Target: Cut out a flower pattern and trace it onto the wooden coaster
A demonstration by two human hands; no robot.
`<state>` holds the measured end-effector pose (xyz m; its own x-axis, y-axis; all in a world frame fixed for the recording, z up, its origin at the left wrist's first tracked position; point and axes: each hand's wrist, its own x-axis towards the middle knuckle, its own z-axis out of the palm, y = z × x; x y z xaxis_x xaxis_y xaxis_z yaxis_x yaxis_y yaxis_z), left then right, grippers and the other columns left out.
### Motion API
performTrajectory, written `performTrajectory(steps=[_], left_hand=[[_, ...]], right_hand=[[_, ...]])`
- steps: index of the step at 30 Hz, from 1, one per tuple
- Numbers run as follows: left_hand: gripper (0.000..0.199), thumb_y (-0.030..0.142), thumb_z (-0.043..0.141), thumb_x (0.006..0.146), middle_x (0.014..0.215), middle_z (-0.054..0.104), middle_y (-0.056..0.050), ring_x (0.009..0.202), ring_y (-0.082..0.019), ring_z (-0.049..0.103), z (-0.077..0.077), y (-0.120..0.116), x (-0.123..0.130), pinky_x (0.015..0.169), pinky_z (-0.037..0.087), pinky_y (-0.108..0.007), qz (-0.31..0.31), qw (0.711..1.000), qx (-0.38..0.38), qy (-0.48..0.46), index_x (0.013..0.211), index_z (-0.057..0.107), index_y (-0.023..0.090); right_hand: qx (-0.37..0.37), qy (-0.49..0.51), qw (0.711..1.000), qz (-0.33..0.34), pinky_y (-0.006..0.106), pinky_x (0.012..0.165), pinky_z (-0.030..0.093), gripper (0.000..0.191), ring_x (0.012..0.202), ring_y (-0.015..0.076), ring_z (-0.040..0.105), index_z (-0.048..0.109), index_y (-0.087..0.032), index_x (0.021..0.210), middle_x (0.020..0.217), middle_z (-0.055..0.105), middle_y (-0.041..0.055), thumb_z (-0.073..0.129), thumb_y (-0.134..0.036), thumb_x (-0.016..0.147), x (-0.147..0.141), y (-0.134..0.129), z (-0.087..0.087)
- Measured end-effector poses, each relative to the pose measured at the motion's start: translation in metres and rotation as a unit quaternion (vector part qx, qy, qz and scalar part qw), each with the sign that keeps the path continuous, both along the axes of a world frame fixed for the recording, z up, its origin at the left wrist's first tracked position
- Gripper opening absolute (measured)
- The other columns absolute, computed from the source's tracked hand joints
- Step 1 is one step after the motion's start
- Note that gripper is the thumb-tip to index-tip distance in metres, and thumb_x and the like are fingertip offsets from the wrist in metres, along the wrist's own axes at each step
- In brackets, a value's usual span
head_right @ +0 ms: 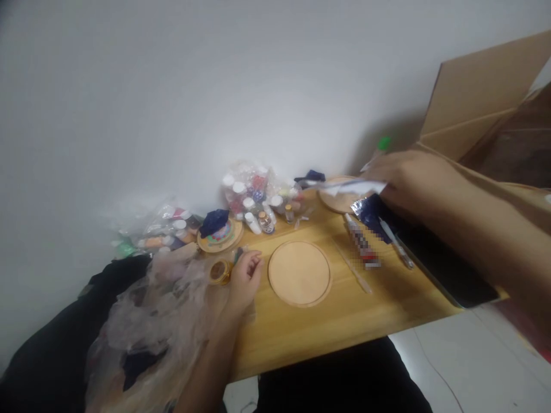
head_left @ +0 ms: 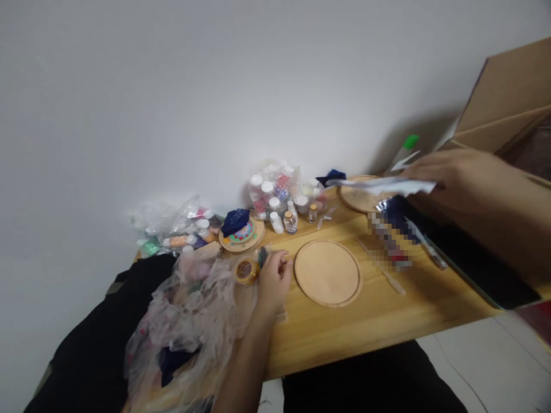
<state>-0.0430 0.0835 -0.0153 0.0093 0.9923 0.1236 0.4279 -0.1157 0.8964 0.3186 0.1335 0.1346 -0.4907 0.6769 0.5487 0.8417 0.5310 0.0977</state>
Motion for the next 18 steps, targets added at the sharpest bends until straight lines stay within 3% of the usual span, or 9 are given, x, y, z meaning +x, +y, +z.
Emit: performTrajectory(steps=[2, 4, 6, 7, 10, 12, 15, 18], left_hand=[[0.034, 0.043, 0.062, 0.08, 0.09, 0.068, -0.008, 0.081, -0.018, 0.062, 0.005, 0.001, 0.004, 0.075, 0.047, -0.029, -0.025, 0.986, -0.07, -0.148, 0.102, 0.065, 0.017], [0.055, 0.063, 0.058, 0.076, 0.089, 0.07, -0.011, 0.081, -0.022, 0.065, 0.013, 0.002, 0.009, 0.071, 0.049, -0.031, -0.065, 0.936, -0.18, -0.295, 0.099, 0.066, 0.015], [0.064, 0.071, 0.057, 0.071, 0.087, 0.072, -0.013, 0.084, -0.025, 0.067, 0.021, 0.001, 0.013, 0.07, 0.051, -0.033, -0.076, 0.882, -0.267, -0.381, 0.094, 0.068, 0.013], [0.061, 0.068, 0.063, 0.069, 0.086, 0.072, -0.013, 0.086, -0.026, 0.068, 0.024, 0.0, 0.015, 0.071, 0.052, -0.033, -0.068, 0.868, -0.291, -0.396, 0.093, 0.068, 0.012], [0.049, 0.039, 0.084, 0.055, 0.084, 0.074, -0.01, 0.085, -0.026, 0.069, 0.032, -0.006, 0.013, 0.072, 0.053, -0.032, -0.024, 0.865, -0.319, -0.387, 0.093, 0.069, 0.012], [0.051, 0.025, 0.087, 0.048, 0.083, 0.075, -0.008, 0.08, -0.024, 0.07, 0.034, -0.012, 0.009, 0.07, 0.052, -0.03, -0.003, 0.859, -0.325, -0.396, 0.094, 0.069, 0.012], [0.052, 0.022, 0.084, 0.05, 0.083, 0.075, -0.009, 0.072, -0.022, 0.069, 0.036, -0.018, 0.0, 0.064, 0.051, -0.028, 0.018, 0.84, -0.331, -0.43, 0.098, 0.068, 0.011], [0.051, 0.023, 0.082, 0.053, 0.082, 0.075, -0.009, 0.069, -0.022, 0.069, 0.036, -0.021, -0.007, 0.06, 0.05, -0.027, 0.028, 0.835, -0.326, -0.443, 0.101, 0.068, 0.01]], right_hand=[[0.051, -0.061, 0.991, 0.103, 0.032, 0.071, 0.048, 0.028, 0.082, 0.0177, 0.065, 0.072, -0.02, 0.094, 0.094, 0.073, 0.0071, 0.043, -0.019, 0.091, -0.021, -0.021, -0.009], [0.065, -0.088, 0.984, 0.141, 0.033, 0.072, 0.048, 0.033, 0.086, 0.019, 0.063, 0.069, -0.018, 0.1, 0.096, 0.072, 0.0087, 0.037, -0.012, 0.094, -0.046, -0.039, -0.026], [0.065, -0.072, 0.98, 0.172, 0.035, 0.077, 0.048, 0.031, 0.088, 0.0189, 0.062, 0.068, -0.015, 0.102, 0.096, 0.071, 0.0089, 0.038, -0.012, 0.096, -0.07, -0.053, -0.047], [0.059, -0.07, 0.978, 0.189, 0.035, 0.08, 0.048, 0.03, 0.09, 0.0186, 0.062, 0.067, -0.014, 0.103, 0.096, 0.071, 0.0087, 0.038, -0.011, 0.096, -0.081, -0.059, -0.057], [0.044, -0.044, 0.975, 0.212, 0.036, 0.082, 0.047, 0.029, 0.089, 0.0182, 0.061, 0.066, -0.013, 0.101, 0.095, 0.07, 0.0079, 0.039, -0.007, 0.094, -0.104, -0.075, -0.073], [-0.017, -0.013, 0.972, 0.234, 0.037, 0.084, 0.047, 0.027, 0.093, 0.0192, 0.061, 0.066, -0.014, 0.105, 0.098, 0.07, 0.008, 0.041, -0.011, 0.094, -0.108, -0.083, -0.067], [-0.136, 0.034, 0.95, 0.278, 0.038, 0.089, 0.049, 0.028, 0.104, 0.0212, 0.06, 0.064, -0.02, 0.114, 0.109, 0.067, 0.0087, 0.053, -0.036, 0.093, -0.097, -0.082, -0.04], [-0.191, 0.089, 0.938, 0.276, 0.035, 0.089, 0.05, 0.038, 0.107, 0.0211, 0.061, 0.064, -0.022, 0.116, 0.115, 0.066, 0.009, 0.054, -0.049, 0.09, -0.075, -0.048, -0.016]])
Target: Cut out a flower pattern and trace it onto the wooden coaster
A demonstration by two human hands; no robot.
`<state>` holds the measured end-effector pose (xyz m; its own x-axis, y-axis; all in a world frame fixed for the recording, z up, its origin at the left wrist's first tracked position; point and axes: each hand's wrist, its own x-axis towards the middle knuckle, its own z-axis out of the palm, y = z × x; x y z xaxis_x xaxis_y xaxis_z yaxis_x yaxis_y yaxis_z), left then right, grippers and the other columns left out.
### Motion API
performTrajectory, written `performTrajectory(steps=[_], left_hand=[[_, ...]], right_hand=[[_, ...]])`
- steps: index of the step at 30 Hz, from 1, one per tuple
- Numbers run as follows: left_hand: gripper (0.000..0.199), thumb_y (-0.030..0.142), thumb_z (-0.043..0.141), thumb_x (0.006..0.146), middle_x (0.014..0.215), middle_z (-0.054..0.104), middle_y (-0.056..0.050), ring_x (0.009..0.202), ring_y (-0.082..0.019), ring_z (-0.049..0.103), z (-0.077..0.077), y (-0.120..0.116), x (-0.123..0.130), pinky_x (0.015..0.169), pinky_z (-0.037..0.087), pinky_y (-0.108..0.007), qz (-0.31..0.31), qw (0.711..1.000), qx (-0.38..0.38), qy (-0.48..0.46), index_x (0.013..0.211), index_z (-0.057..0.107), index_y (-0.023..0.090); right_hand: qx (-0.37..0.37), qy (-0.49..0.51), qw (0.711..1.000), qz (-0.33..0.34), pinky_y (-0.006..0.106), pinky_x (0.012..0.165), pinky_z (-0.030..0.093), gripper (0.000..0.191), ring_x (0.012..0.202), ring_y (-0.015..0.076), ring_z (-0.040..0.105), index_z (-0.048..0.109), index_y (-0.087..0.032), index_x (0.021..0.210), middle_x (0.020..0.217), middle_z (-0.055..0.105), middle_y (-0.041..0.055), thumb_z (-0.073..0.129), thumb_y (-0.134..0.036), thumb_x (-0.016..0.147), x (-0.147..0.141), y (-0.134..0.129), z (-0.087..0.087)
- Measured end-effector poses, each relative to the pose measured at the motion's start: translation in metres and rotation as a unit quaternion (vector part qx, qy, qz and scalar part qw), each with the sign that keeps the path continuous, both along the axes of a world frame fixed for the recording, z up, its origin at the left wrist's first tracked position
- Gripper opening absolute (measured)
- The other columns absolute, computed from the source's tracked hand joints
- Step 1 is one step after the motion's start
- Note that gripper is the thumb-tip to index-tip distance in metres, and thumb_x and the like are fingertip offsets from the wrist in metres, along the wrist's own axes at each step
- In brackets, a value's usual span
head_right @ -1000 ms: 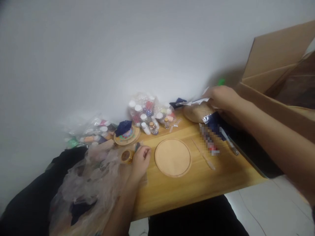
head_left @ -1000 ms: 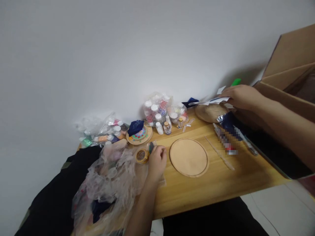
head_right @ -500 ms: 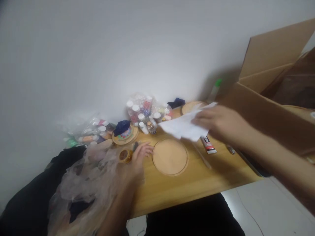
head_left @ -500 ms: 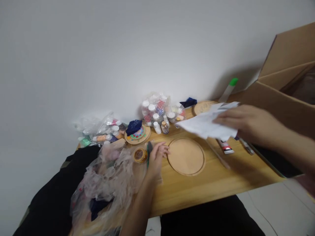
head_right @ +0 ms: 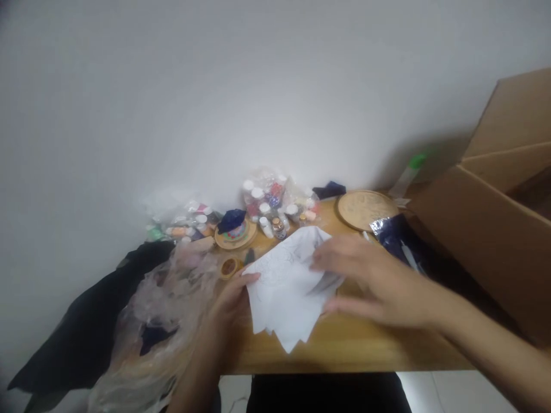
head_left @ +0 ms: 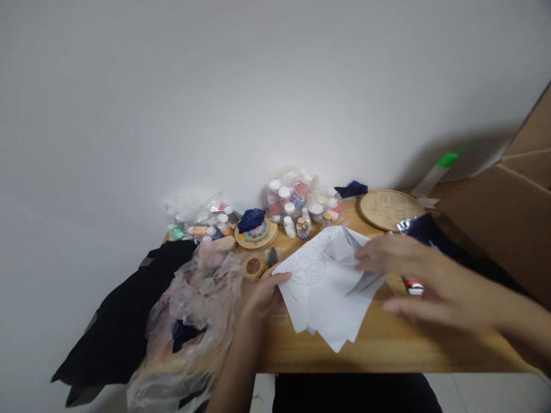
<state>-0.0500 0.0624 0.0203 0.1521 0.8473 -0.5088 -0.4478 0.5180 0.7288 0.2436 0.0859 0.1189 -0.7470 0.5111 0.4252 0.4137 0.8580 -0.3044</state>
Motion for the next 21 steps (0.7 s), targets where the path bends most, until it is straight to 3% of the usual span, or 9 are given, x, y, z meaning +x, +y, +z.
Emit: performTrajectory(steps=[2, 4, 6, 9, 12, 16, 21], left_hand=[[0.05, 0.022, 0.081, 0.054, 0.081, 0.075, -0.009, 0.068, -0.022, 0.069, 0.0, 0.0, -0.002, 0.059, 0.05, -0.027, 0.012, 1.0, 0.006, 0.0, 0.101, 0.068, 0.009], [0.051, 0.022, 0.081, 0.053, 0.079, 0.075, -0.009, 0.068, -0.022, 0.069, 0.002, -0.002, -0.003, 0.058, 0.049, -0.026, 0.021, 1.0, 0.008, 0.002, 0.101, 0.068, 0.009], [0.051, 0.022, 0.081, 0.054, 0.08, 0.075, -0.008, 0.069, -0.021, 0.07, 0.005, -0.006, -0.005, 0.058, 0.05, -0.026, 0.037, 0.999, 0.008, 0.008, 0.102, 0.068, 0.009], [0.053, 0.021, 0.08, 0.056, 0.084, 0.076, -0.01, 0.075, -0.024, 0.072, 0.012, -0.02, -0.013, 0.066, 0.054, -0.029, 0.067, 0.997, 0.002, 0.023, 0.105, 0.067, 0.008], [0.056, 0.02, 0.08, 0.056, 0.089, 0.077, -0.012, 0.087, -0.029, 0.072, 0.016, -0.037, -0.024, 0.076, 0.057, -0.035, 0.104, 0.994, -0.013, 0.031, 0.108, 0.067, 0.007], [0.056, 0.02, 0.079, 0.057, 0.098, 0.076, -0.014, 0.096, -0.033, 0.071, 0.018, -0.052, -0.031, 0.084, 0.057, -0.039, 0.126, 0.991, -0.02, 0.034, 0.11, 0.066, 0.007], [0.056, 0.019, 0.078, 0.058, 0.102, 0.076, -0.014, 0.1, -0.033, 0.071, 0.018, -0.059, -0.03, 0.088, 0.057, -0.039, 0.141, 0.988, -0.034, 0.045, 0.112, 0.066, 0.008]], right_hand=[[-0.04, -0.01, 0.994, -0.105, 0.036, 0.087, 0.05, 0.038, 0.101, 0.0224, 0.063, 0.067, -0.021, 0.112, 0.11, 0.068, 0.0096, 0.051, -0.048, 0.09, 0.013, 0.043, 0.004], [-0.099, -0.065, 0.937, -0.329, 0.037, 0.095, 0.048, 0.041, 0.106, 0.0238, 0.062, 0.066, -0.016, 0.117, 0.117, 0.066, 0.0128, 0.055, -0.041, 0.086, 0.021, 0.094, -0.001], [-0.126, -0.082, 0.907, -0.394, 0.033, 0.084, 0.052, 0.048, 0.095, 0.0214, 0.065, 0.059, -0.009, 0.127, 0.12, 0.065, 0.0163, 0.054, -0.033, 0.085, 0.023, 0.142, -0.013], [-0.132, -0.112, 0.885, -0.431, 0.029, 0.077, 0.051, 0.039, 0.087, 0.0197, 0.064, 0.068, -0.015, 0.115, 0.107, 0.069, 0.0102, 0.06, -0.028, 0.079, 0.02, 0.188, -0.03], [-0.119, -0.133, 0.878, -0.444, 0.03, 0.079, 0.048, 0.032, 0.096, 0.0225, 0.062, 0.073, -0.019, 0.106, 0.106, 0.068, 0.0103, 0.061, -0.026, 0.078, 0.017, 0.203, -0.044], [-0.112, -0.141, 0.876, -0.447, 0.033, 0.081, 0.044, 0.026, 0.099, 0.0241, 0.059, 0.076, -0.023, 0.099, 0.103, 0.068, 0.0097, 0.061, -0.023, 0.078, 0.015, 0.197, -0.058], [-0.094, -0.084, 0.895, -0.428, 0.035, 0.087, 0.044, 0.024, 0.108, 0.0265, 0.057, 0.075, -0.017, 0.094, 0.107, 0.067, 0.0131, 0.055, -0.021, 0.082, 0.022, 0.179, -0.053]])
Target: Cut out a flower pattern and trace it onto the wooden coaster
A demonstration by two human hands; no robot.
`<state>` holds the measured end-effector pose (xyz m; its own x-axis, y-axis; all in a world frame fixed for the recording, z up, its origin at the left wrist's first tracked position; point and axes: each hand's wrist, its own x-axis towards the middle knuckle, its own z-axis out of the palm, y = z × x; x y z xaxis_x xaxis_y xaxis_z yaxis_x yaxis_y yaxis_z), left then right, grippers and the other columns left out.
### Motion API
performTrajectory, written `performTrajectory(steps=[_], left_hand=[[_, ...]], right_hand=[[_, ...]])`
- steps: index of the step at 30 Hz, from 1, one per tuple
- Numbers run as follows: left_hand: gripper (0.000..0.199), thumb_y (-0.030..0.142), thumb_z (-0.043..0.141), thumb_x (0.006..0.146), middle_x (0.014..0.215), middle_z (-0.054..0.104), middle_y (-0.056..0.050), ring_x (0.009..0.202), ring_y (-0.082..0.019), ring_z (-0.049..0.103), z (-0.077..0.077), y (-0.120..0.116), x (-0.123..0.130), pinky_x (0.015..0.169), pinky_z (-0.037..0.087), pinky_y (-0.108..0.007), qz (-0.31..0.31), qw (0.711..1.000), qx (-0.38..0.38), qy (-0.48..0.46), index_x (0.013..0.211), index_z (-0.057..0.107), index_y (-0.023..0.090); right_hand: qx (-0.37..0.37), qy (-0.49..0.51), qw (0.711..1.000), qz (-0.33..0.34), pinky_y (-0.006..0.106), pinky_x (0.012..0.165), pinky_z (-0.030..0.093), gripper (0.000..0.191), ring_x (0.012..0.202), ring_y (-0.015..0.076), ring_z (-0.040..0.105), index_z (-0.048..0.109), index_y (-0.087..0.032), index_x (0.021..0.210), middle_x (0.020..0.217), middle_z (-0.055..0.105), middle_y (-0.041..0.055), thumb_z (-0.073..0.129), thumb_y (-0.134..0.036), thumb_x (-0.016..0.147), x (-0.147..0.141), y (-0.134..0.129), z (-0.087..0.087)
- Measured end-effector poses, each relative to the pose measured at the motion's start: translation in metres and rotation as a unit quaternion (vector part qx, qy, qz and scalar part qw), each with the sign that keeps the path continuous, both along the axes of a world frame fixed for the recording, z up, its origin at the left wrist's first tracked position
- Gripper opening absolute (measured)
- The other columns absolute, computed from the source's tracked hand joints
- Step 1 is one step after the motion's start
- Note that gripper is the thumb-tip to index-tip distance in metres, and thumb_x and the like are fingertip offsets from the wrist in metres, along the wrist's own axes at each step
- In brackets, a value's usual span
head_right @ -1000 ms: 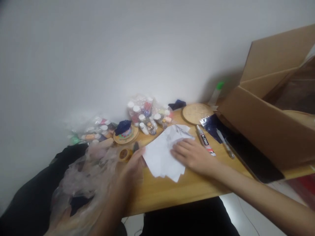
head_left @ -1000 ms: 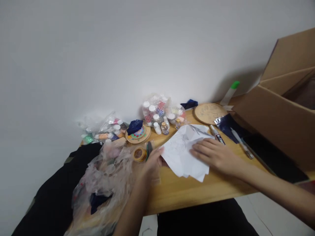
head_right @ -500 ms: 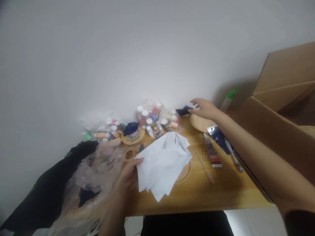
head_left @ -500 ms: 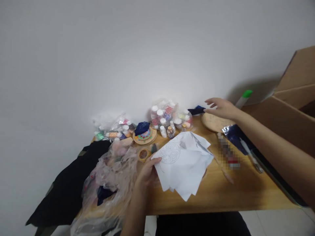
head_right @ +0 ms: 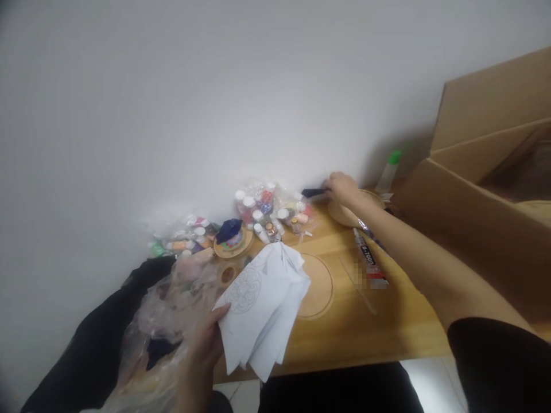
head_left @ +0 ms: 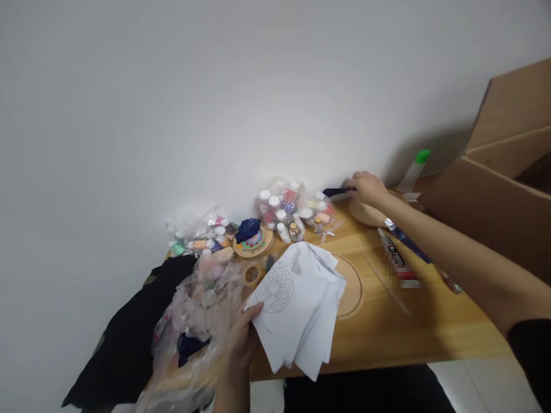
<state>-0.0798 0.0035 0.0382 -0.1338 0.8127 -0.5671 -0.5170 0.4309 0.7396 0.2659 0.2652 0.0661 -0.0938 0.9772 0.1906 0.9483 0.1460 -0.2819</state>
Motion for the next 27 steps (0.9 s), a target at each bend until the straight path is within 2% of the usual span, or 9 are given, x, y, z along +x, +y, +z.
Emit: performTrajectory(steps=[3, 5, 7, 10, 12, 14, 17, 22, 27], left_hand=[[0.056, 0.02, 0.08, 0.059, 0.096, 0.076, -0.014, 0.1, -0.034, 0.07, -0.004, -0.004, -0.003, 0.088, 0.057, -0.04, 0.009, 1.0, -0.013, 0.006, 0.112, 0.066, 0.007], [0.058, 0.02, 0.08, 0.059, 0.095, 0.076, -0.014, 0.1, -0.034, 0.07, -0.007, -0.006, -0.005, 0.087, 0.058, -0.041, 0.013, 1.0, -0.024, 0.006, 0.113, 0.065, 0.008], [0.061, 0.018, 0.078, 0.059, 0.099, 0.076, -0.013, 0.099, -0.034, 0.071, -0.008, -0.007, -0.006, 0.088, 0.058, -0.04, 0.026, 0.999, -0.032, 0.006, 0.117, 0.063, 0.009], [0.062, 0.015, 0.074, 0.06, 0.1, 0.076, -0.013, 0.098, -0.032, 0.071, -0.006, -0.005, -0.004, 0.087, 0.058, -0.039, 0.056, 0.997, -0.054, 0.022, 0.12, 0.061, 0.009], [0.061, 0.015, 0.072, 0.06, 0.097, 0.077, -0.012, 0.097, -0.031, 0.072, -0.003, -0.003, -0.002, 0.086, 0.059, -0.038, 0.067, 0.995, -0.062, 0.037, 0.12, 0.061, 0.008], [0.062, 0.016, 0.073, 0.059, 0.094, 0.077, -0.012, 0.096, -0.031, 0.072, -0.001, -0.001, 0.0, 0.086, 0.059, -0.037, 0.067, 0.995, -0.065, 0.043, 0.119, 0.062, 0.007], [0.062, 0.017, 0.075, 0.056, 0.091, 0.077, -0.011, 0.095, -0.032, 0.072, -0.001, 0.001, 0.002, 0.083, 0.06, -0.037, 0.063, 0.994, -0.074, 0.049, 0.117, 0.063, 0.007], [0.06, 0.022, 0.077, 0.057, 0.099, 0.076, -0.01, 0.101, -0.03, 0.07, -0.006, -0.002, -0.001, 0.084, 0.058, -0.034, 0.049, 0.996, -0.041, 0.067, 0.115, 0.065, 0.011], [0.057, 0.026, 0.08, 0.056, 0.099, 0.076, -0.01, 0.101, -0.031, 0.069, -0.007, -0.004, 0.001, 0.086, 0.058, -0.037, 0.018, 0.997, -0.031, 0.069, 0.11, 0.067, 0.013]], right_hand=[[0.031, 0.047, 0.998, -0.011, 0.033, 0.083, 0.047, 0.025, 0.101, 0.0243, 0.061, 0.073, -0.015, 0.094, 0.104, 0.068, 0.0117, 0.053, -0.027, 0.085, 0.015, -0.02, 0.011], [0.028, 0.17, 0.985, -0.023, 0.031, 0.073, 0.05, 0.026, 0.082, 0.0198, 0.064, 0.071, -0.015, 0.088, 0.089, 0.07, 0.0078, 0.056, -0.036, 0.085, 0.026, -0.042, 0.016], [0.001, 0.38, 0.925, -0.017, 0.029, 0.065, 0.05, 0.031, 0.067, 0.0155, 0.063, 0.069, -0.017, 0.081, 0.076, 0.069, 0.0038, 0.066, -0.047, 0.076, 0.034, -0.07, 0.019], [-0.058, 0.61, 0.79, -0.014, 0.027, 0.06, 0.051, 0.042, 0.059, 0.0125, 0.061, 0.069, -0.018, 0.074, 0.068, 0.068, 0.0018, 0.084, -0.051, 0.052, 0.036, -0.115, 0.025], [-0.09, 0.661, 0.744, -0.036, 0.024, 0.057, 0.051, 0.043, 0.056, 0.011, 0.06, 0.069, -0.018, 0.068, 0.062, 0.066, 0.0009, 0.089, -0.047, 0.043, 0.033, -0.138, 0.03], [-0.109, 0.682, 0.721, -0.058, 0.021, 0.056, 0.05, 0.042, 0.055, 0.0095, 0.059, 0.069, -0.017, 0.066, 0.059, 0.065, 0.0007, 0.091, -0.044, 0.042, 0.03, -0.154, 0.032], [-0.1, 0.681, 0.722, -0.075, 0.02, 0.055, 0.049, 0.042, 0.054, 0.0086, 0.058, 0.071, -0.016, 0.069, 0.063, 0.067, 0.0021, 0.09, -0.046, 0.047, 0.026, -0.167, 0.028], [-0.047, 0.631, 0.771, -0.07, 0.021, 0.052, 0.048, 0.04, 0.053, 0.0089, 0.054, 0.072, -0.017, 0.073, 0.06, 0.064, 0.0011, 0.084, -0.052, 0.059, 0.028, -0.177, 0.017], [0.057, 0.555, 0.817, -0.147, 0.017, 0.051, 0.047, 0.032, 0.058, 0.0082, 0.059, 0.073, -0.019, 0.075, 0.069, 0.069, 0.0016, 0.082, -0.048, 0.065, 0.038, -0.192, 0.016]])
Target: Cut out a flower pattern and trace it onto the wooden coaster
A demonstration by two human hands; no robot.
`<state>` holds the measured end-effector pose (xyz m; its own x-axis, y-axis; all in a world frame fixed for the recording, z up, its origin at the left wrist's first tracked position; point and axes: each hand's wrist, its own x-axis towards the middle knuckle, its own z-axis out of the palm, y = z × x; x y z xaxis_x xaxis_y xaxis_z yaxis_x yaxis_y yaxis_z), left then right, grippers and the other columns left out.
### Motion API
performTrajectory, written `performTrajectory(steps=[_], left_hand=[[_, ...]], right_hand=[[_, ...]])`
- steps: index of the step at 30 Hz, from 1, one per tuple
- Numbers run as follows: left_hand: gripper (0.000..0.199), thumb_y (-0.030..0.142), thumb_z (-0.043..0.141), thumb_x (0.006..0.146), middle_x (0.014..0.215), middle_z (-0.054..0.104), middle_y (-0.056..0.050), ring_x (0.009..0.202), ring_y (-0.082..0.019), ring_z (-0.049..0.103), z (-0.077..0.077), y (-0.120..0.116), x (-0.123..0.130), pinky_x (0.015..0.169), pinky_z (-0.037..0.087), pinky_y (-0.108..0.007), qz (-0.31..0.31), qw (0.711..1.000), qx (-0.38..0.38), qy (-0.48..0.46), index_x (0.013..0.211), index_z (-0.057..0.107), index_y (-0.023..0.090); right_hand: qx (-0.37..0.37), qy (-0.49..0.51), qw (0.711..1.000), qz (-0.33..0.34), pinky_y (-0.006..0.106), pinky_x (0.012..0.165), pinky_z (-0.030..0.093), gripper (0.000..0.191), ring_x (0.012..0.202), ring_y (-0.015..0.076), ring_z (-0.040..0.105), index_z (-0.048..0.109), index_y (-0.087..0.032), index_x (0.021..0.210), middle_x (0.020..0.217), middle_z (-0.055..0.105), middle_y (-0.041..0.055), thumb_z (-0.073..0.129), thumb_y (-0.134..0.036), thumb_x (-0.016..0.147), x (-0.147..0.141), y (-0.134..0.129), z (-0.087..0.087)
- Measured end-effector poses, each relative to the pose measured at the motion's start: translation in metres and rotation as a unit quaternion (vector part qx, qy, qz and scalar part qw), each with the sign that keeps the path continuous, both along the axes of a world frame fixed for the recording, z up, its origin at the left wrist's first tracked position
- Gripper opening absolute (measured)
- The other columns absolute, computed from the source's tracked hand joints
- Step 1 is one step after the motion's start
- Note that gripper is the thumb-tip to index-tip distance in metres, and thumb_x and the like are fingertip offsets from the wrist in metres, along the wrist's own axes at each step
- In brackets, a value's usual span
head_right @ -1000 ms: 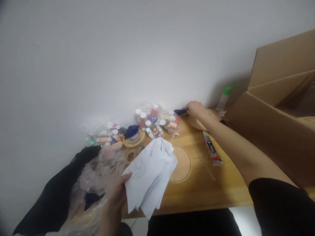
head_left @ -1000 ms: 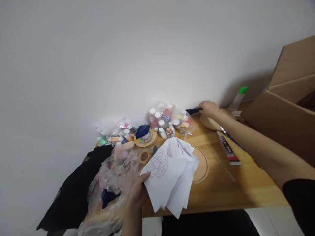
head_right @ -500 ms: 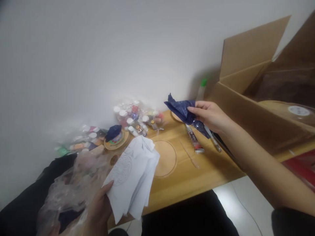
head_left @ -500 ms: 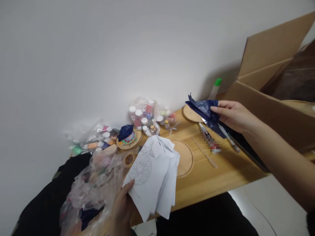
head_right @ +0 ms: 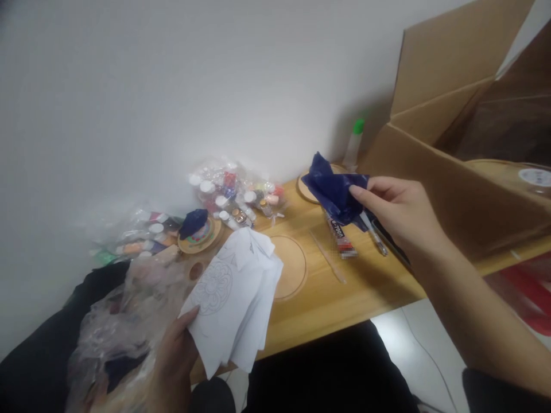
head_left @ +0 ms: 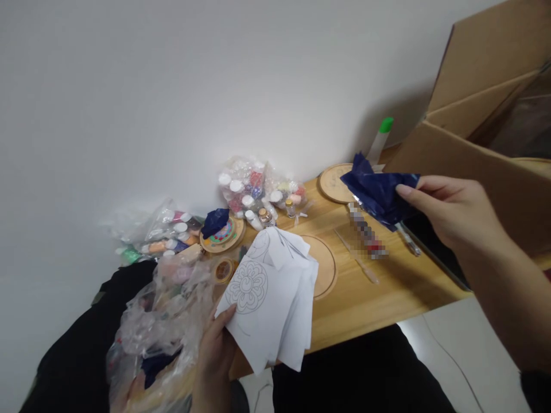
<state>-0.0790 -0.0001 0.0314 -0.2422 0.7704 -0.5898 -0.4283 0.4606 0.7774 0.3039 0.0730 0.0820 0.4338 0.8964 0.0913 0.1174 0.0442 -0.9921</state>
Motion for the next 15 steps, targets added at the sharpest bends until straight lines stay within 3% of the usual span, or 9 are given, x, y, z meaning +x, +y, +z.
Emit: performTrajectory(steps=[2, 5, 10, 13, 15], left_hand=[[0.058, 0.026, 0.082, 0.053, 0.095, 0.076, -0.01, 0.097, -0.032, 0.07, 0.002, 0.005, 0.013, 0.083, 0.058, -0.037, -0.032, 0.999, -0.001, -0.004, 0.107, 0.067, 0.012], [0.057, 0.024, 0.084, 0.05, 0.089, 0.075, -0.008, 0.086, -0.026, 0.07, 0.003, 0.022, 0.053, 0.075, 0.057, -0.032, -0.086, 0.996, 0.005, -0.012, 0.104, 0.067, 0.014], [0.058, 0.028, 0.08, 0.058, 0.092, 0.071, -0.005, 0.072, -0.017, 0.065, -0.008, 0.051, 0.14, 0.063, 0.054, -0.028, -0.212, 0.974, 0.059, -0.058, 0.111, 0.06, 0.018], [0.054, 0.027, 0.075, 0.066, 0.088, 0.068, -0.004, 0.061, -0.015, 0.061, -0.012, 0.054, 0.164, 0.057, 0.049, -0.028, -0.31, 0.949, 0.057, 0.021, 0.115, 0.056, 0.018], [0.047, 0.026, 0.074, 0.07, 0.087, 0.067, -0.005, 0.064, -0.016, 0.06, -0.007, 0.049, 0.166, 0.063, 0.048, -0.029, -0.317, 0.93, 0.094, 0.157, 0.113, 0.059, 0.019]], right_hand=[[0.009, -0.002, 1.0, -0.011, 0.017, 0.056, 0.051, 0.029, 0.063, 0.0096, 0.063, 0.075, -0.021, 0.077, 0.074, 0.071, 0.0016, 0.083, -0.046, 0.064, 0.003, -0.007, 0.0], [0.033, 0.01, 0.999, -0.008, 0.02, 0.066, 0.056, 0.025, 0.069, 0.0113, 0.066, 0.077, -0.024, 0.082, 0.081, 0.073, 0.0014, 0.083, -0.042, 0.065, 0.005, -0.019, -0.001], [0.05, 0.016, 0.999, 0.006, 0.021, 0.058, 0.055, 0.02, 0.06, 0.0103, 0.062, 0.076, -0.025, 0.083, 0.07, 0.069, -0.0004, 0.082, -0.039, 0.068, 0.005, -0.036, -0.004], [0.019, 0.025, 0.997, 0.072, 0.021, 0.058, 0.054, 0.017, 0.061, 0.0106, 0.062, 0.075, -0.025, 0.083, 0.068, 0.068, -0.001, 0.079, -0.037, 0.072, 0.002, -0.045, -0.012], [0.01, 0.044, 0.993, 0.107, 0.023, 0.058, 0.054, 0.016, 0.062, 0.0118, 0.063, 0.075, -0.024, 0.082, 0.071, 0.069, -0.0001, 0.077, -0.038, 0.074, -0.003, -0.051, -0.019]])
